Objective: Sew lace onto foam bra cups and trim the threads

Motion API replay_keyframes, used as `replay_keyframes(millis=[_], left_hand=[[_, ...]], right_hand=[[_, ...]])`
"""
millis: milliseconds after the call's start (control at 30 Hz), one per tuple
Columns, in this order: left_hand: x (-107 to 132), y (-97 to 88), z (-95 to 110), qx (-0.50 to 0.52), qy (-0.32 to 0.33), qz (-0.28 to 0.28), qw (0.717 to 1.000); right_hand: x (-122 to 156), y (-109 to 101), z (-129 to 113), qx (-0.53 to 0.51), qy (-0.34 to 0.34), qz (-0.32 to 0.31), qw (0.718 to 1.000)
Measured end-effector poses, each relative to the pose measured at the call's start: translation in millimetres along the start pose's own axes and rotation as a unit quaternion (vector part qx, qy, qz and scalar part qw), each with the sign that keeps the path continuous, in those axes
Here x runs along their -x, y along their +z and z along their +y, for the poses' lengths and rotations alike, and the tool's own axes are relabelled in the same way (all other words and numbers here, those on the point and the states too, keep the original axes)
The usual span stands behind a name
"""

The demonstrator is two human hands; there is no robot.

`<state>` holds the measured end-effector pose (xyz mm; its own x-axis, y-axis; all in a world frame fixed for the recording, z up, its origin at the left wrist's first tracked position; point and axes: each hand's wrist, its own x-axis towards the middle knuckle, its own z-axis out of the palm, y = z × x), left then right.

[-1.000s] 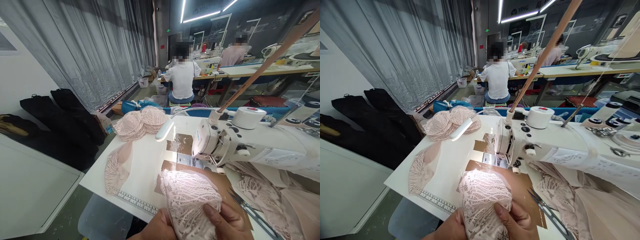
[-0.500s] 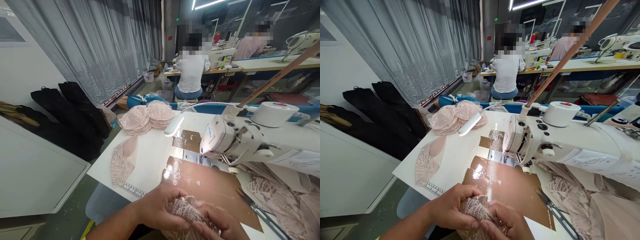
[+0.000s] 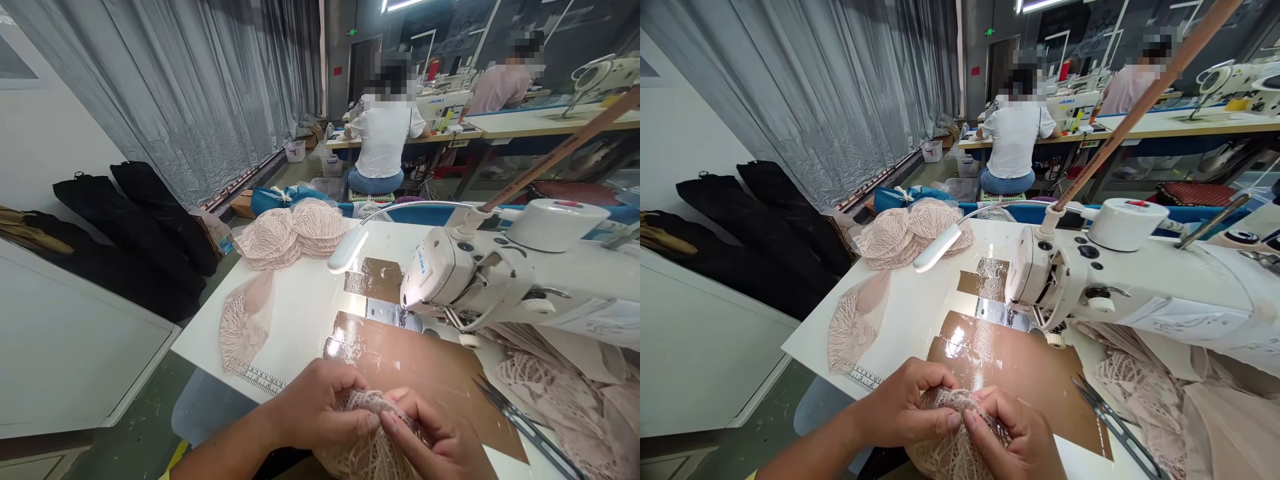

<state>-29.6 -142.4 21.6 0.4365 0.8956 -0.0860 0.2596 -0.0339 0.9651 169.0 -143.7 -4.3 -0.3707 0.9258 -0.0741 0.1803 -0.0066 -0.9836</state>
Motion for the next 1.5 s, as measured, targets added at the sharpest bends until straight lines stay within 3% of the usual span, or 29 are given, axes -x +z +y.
replay_keyframes(millis=[333,500,633,767,900,967,1033,1133,1167,1233,1300,1333,1433,1500], left_hand=[[-11,7.7,-9,0.054,0.015,-0.038,0.998],[-14,10.1,-4,0.033,0.022,-0.054,0.998],[-16,10.9,-3,0.073,0.028,-0.072,0.994],[-24,22.6,-11,0.120,0.042,-0.024,0.992],[-34,36.9,-21,0.294,-0.057,0.007,0.954],[-36,30.1,-21,0.366,-0.112,0.044,0.923],[-33,9.4,-14,0.365,-0.111,0.110,0.918],[-32,-32.0,2,0.209,-0.018,0.242,0.947],[-34,-42.2,7,0.109,0.011,0.283,0.953],[-47,-48.7,12,-0.133,0.061,0.325,0.934],[-69,-34.7,9,-0.371,0.105,0.269,0.882],[-82,-21.4,5,-0.488,0.120,0.202,0.841],[-113,26.9,-10,-0.545,0.132,0.115,0.820],[-120,52.2,-15,-0.565,0.131,0.077,0.811]], right_hand=[[-1,-17,6,-0.018,0.036,0.045,0.998],[-2,-22,-2,0.033,0.036,0.006,0.999],[-1,-23,-9,0.038,0.036,0.018,0.998],[-1,-22,-11,-0.003,0.063,0.018,0.998],[-9,-26,-9,-0.065,0.104,0.016,0.992],[-12,-34,-6,-0.074,0.095,0.045,0.992],[-10,-47,-2,-0.057,0.075,0.098,0.991],[-2,-69,6,0.003,0.069,0.178,0.982],[0,-74,7,0.027,0.072,0.195,0.978],[3,-82,8,0.080,0.077,0.202,0.973],[-2,-84,6,0.136,0.063,0.180,0.972],[-6,-84,4,0.164,0.047,0.161,0.972],[-27,-82,0,0.256,-0.001,0.089,0.963],[-41,-80,2,0.346,-0.043,0.051,0.936]])
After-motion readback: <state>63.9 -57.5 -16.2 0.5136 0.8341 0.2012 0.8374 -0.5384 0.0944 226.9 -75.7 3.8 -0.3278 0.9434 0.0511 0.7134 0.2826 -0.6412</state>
